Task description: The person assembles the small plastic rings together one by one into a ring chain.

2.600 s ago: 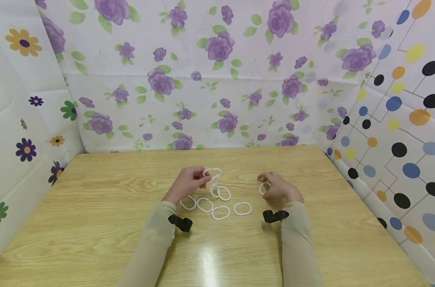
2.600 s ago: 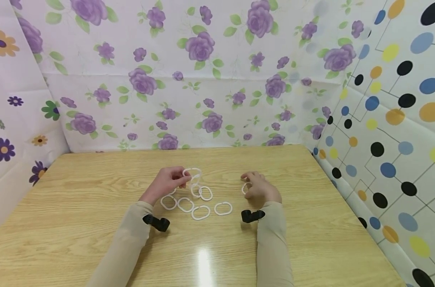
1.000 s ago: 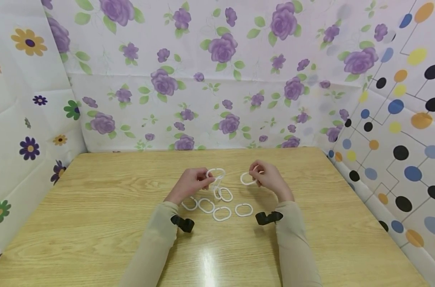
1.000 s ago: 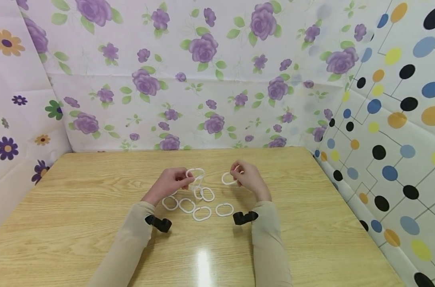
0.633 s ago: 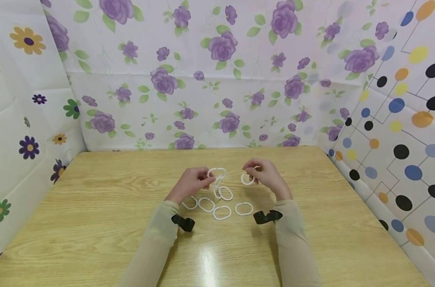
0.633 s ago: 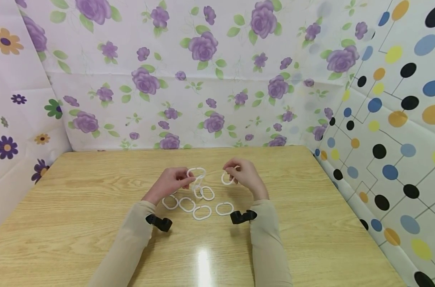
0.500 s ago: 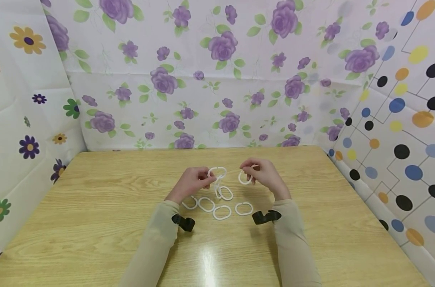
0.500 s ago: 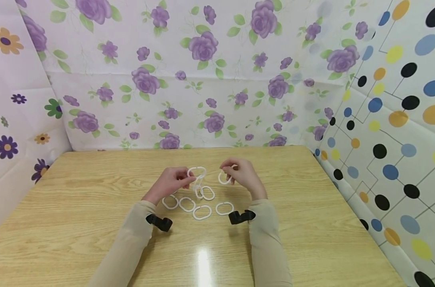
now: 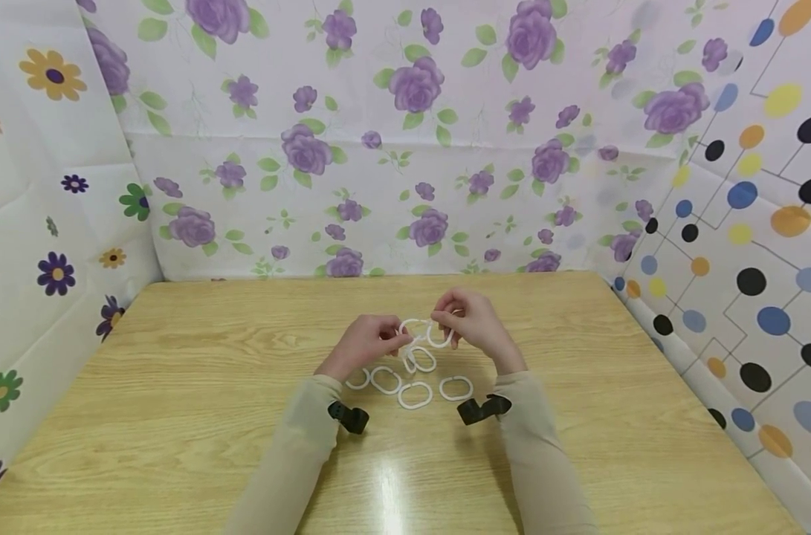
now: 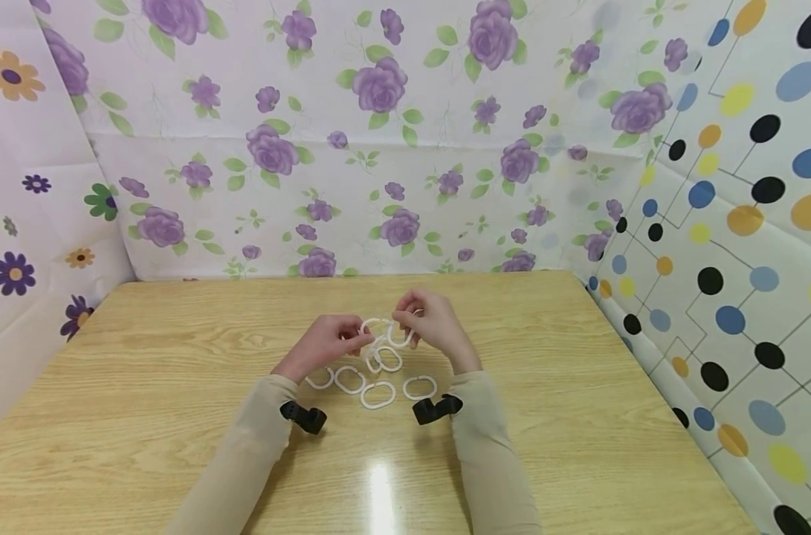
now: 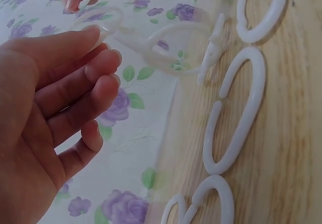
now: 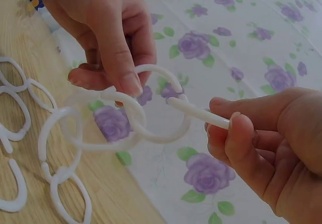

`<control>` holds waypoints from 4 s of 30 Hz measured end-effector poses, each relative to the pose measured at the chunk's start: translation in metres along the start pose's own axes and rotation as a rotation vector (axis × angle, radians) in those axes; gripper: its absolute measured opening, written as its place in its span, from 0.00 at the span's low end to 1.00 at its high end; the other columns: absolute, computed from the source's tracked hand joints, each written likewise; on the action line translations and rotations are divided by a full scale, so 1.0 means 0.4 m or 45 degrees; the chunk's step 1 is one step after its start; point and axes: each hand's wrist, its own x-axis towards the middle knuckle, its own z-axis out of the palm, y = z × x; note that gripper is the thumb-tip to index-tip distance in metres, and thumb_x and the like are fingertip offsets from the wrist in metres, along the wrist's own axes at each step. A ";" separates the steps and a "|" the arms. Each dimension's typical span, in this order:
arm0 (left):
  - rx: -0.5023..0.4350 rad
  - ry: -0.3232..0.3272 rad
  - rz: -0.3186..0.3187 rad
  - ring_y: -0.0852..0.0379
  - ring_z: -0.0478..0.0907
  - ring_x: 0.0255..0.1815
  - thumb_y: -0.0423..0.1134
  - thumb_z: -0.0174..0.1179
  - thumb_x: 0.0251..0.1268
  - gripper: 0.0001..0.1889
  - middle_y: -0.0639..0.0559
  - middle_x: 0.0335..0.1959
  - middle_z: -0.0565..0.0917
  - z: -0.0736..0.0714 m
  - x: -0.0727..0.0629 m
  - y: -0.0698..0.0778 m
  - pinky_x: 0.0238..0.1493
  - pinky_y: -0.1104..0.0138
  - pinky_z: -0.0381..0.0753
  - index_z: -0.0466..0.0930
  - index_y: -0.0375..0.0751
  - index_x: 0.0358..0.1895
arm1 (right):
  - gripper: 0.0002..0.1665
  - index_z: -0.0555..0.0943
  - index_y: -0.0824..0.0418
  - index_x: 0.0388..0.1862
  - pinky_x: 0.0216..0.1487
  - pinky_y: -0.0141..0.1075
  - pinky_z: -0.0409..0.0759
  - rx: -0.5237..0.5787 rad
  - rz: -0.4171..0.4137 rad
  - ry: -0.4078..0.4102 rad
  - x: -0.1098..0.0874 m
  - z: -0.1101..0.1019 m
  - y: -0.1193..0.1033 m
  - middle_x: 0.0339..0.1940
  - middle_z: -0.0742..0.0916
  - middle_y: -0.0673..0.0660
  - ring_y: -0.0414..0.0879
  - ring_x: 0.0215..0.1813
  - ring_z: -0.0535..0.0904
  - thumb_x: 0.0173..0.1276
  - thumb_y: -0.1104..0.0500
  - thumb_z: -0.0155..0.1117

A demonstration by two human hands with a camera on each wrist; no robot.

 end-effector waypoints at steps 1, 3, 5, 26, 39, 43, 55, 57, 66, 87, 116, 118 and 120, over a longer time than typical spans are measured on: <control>0.019 -0.001 0.012 0.64 0.75 0.21 0.45 0.61 0.67 0.08 0.56 0.19 0.82 -0.001 0.000 0.002 0.27 0.71 0.72 0.82 0.48 0.32 | 0.09 0.77 0.67 0.40 0.17 0.37 0.78 -0.011 -0.008 -0.002 0.001 0.003 0.000 0.27 0.82 0.69 0.44 0.18 0.76 0.68 0.61 0.65; 0.060 -0.001 0.039 0.65 0.75 0.20 0.45 0.61 0.67 0.07 0.57 0.19 0.82 -0.002 -0.002 0.006 0.27 0.71 0.72 0.82 0.49 0.32 | 0.09 0.78 0.66 0.40 0.17 0.38 0.77 -0.040 -0.020 -0.008 0.002 0.009 -0.002 0.26 0.82 0.69 0.45 0.17 0.76 0.68 0.60 0.65; 0.100 -0.004 0.059 0.66 0.74 0.20 0.45 0.61 0.67 0.07 0.57 0.18 0.81 -0.003 -0.003 0.010 0.27 0.71 0.71 0.82 0.49 0.32 | 0.09 0.78 0.64 0.39 0.16 0.39 0.76 -0.075 -0.020 -0.020 0.002 0.013 -0.005 0.25 0.83 0.69 0.49 0.16 0.75 0.68 0.59 0.64; 0.230 -0.056 0.065 0.65 0.70 0.17 0.46 0.59 0.69 0.07 0.53 0.19 0.82 -0.004 -0.009 0.023 0.24 0.72 0.68 0.83 0.49 0.37 | 0.04 0.77 0.61 0.37 0.22 0.45 0.79 -0.154 0.033 -0.147 0.012 0.041 -0.003 0.22 0.82 0.72 0.63 0.20 0.76 0.70 0.60 0.61; 0.194 -0.067 -0.001 0.64 0.73 0.19 0.47 0.60 0.68 0.08 0.50 0.22 0.84 -0.003 -0.007 0.029 0.26 0.70 0.72 0.84 0.49 0.38 | 0.05 0.78 0.62 0.41 0.22 0.35 0.74 -0.140 -0.023 -0.098 0.011 0.047 -0.007 0.26 0.82 0.66 0.64 0.26 0.78 0.73 0.61 0.57; 0.183 -0.072 0.009 0.65 0.74 0.19 0.48 0.61 0.66 0.08 0.54 0.21 0.83 -0.006 -0.005 0.028 0.26 0.70 0.72 0.84 0.49 0.38 | 0.07 0.78 0.64 0.45 0.23 0.35 0.75 -0.086 -0.018 -0.087 0.012 0.047 -0.008 0.33 0.83 0.68 0.56 0.26 0.80 0.74 0.62 0.55; -0.002 -0.019 -0.104 0.58 0.69 0.17 0.54 0.49 0.74 0.20 0.45 0.23 0.83 -0.016 -0.008 0.014 0.26 0.66 0.68 0.84 0.43 0.41 | 0.14 0.71 0.72 0.55 0.43 0.52 0.84 0.216 -0.035 -0.059 0.017 0.056 -0.002 0.40 0.81 0.71 0.46 0.35 0.82 0.77 0.66 0.46; -0.044 0.002 -0.115 0.55 0.71 0.18 0.53 0.50 0.74 0.20 0.47 0.22 0.83 -0.019 -0.008 0.014 0.27 0.66 0.69 0.83 0.43 0.35 | 0.14 0.70 0.73 0.56 0.44 0.49 0.84 0.253 -0.068 -0.078 0.018 0.064 -0.003 0.41 0.80 0.71 0.51 0.40 0.83 0.77 0.67 0.45; -0.107 0.108 -0.120 0.55 0.72 0.21 0.48 0.52 0.74 0.16 0.45 0.22 0.82 -0.049 -0.012 0.008 0.28 0.66 0.68 0.81 0.42 0.33 | 0.12 0.73 0.67 0.54 0.50 0.57 0.80 0.132 -0.112 -0.082 0.026 0.081 0.002 0.45 0.83 0.67 0.56 0.46 0.81 0.75 0.64 0.52; -0.108 0.349 -0.061 0.54 0.76 0.25 0.44 0.54 0.73 0.14 0.49 0.21 0.81 -0.070 -0.013 -0.016 0.29 0.68 0.73 0.83 0.38 0.34 | 0.13 0.80 0.61 0.51 0.52 0.37 0.79 -0.380 -0.230 -0.736 0.010 0.100 0.002 0.48 0.85 0.55 0.46 0.50 0.81 0.70 0.59 0.59; -0.108 0.262 -0.164 0.42 0.77 0.25 0.46 0.55 0.73 0.14 0.46 0.19 0.81 -0.088 -0.022 -0.033 0.29 0.66 0.71 0.83 0.42 0.35 | 0.32 0.70 0.52 0.55 0.56 0.36 0.70 -0.736 -0.129 -0.982 -0.011 0.199 -0.007 0.52 0.76 0.54 0.43 0.52 0.70 0.54 0.61 0.76; -0.099 0.259 -0.157 0.47 0.76 0.23 0.46 0.55 0.72 0.13 0.45 0.19 0.81 -0.087 -0.022 -0.034 0.28 0.66 0.70 0.83 0.42 0.34 | 0.28 0.71 0.55 0.52 0.51 0.32 0.70 -0.672 -0.127 -1.002 -0.009 0.197 -0.006 0.48 0.77 0.53 0.41 0.47 0.70 0.55 0.63 0.75; -0.095 0.261 -0.151 0.50 0.75 0.22 0.46 0.55 0.72 0.13 0.46 0.19 0.81 -0.085 -0.020 -0.034 0.29 0.65 0.71 0.83 0.43 0.34 | 0.23 0.74 0.59 0.47 0.44 0.29 0.70 -0.615 -0.123 -1.023 -0.007 0.195 -0.006 0.42 0.78 0.53 0.40 0.41 0.70 0.55 0.67 0.73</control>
